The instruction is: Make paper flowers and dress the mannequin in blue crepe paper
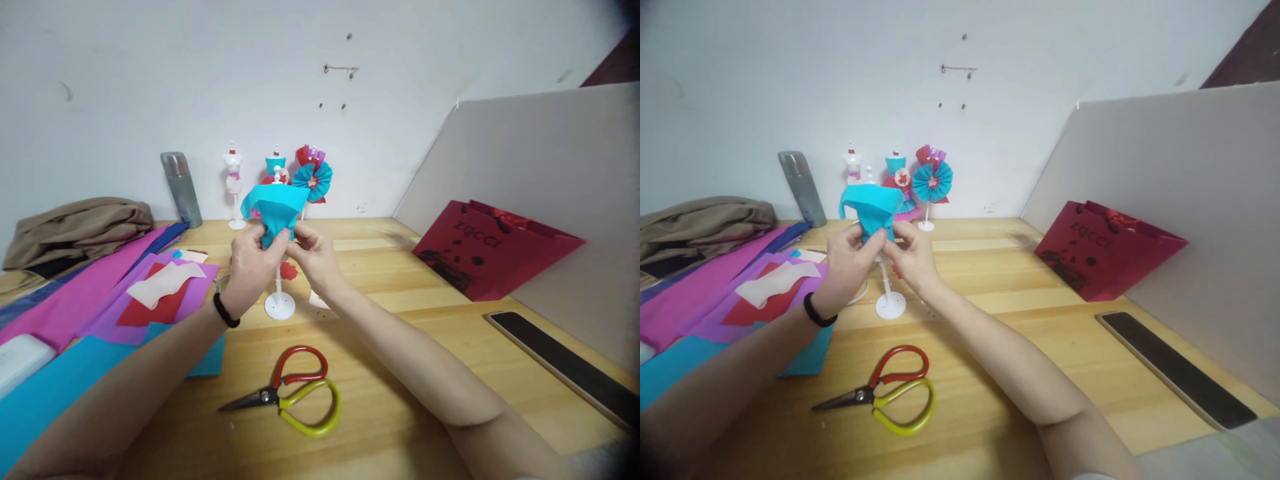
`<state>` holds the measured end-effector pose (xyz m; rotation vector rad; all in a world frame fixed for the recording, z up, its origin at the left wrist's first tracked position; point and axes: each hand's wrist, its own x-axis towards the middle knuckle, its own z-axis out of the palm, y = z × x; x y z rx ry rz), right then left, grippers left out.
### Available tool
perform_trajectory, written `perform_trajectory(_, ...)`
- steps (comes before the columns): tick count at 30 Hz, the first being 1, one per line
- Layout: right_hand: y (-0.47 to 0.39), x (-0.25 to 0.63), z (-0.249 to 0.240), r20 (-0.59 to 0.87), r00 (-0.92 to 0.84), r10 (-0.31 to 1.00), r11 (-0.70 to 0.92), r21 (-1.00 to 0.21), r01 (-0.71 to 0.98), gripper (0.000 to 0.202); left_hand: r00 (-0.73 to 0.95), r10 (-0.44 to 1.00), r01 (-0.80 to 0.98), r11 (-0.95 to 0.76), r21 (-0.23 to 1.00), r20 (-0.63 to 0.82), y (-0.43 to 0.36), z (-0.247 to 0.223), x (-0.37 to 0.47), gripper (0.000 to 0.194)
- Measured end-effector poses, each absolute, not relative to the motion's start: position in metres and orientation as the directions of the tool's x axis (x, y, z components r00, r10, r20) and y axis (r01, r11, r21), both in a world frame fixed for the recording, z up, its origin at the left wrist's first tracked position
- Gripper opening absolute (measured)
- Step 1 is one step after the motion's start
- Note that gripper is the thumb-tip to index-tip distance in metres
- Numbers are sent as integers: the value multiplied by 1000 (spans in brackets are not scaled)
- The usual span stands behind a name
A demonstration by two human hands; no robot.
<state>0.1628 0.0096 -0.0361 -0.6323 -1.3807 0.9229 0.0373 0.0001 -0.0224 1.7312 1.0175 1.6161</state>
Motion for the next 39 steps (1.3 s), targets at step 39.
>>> perform_trajectory(39,24,170,-41,500,-63,864,461,-834,-302,26,233,754,320,-656,684,614,11,-18,27,22)
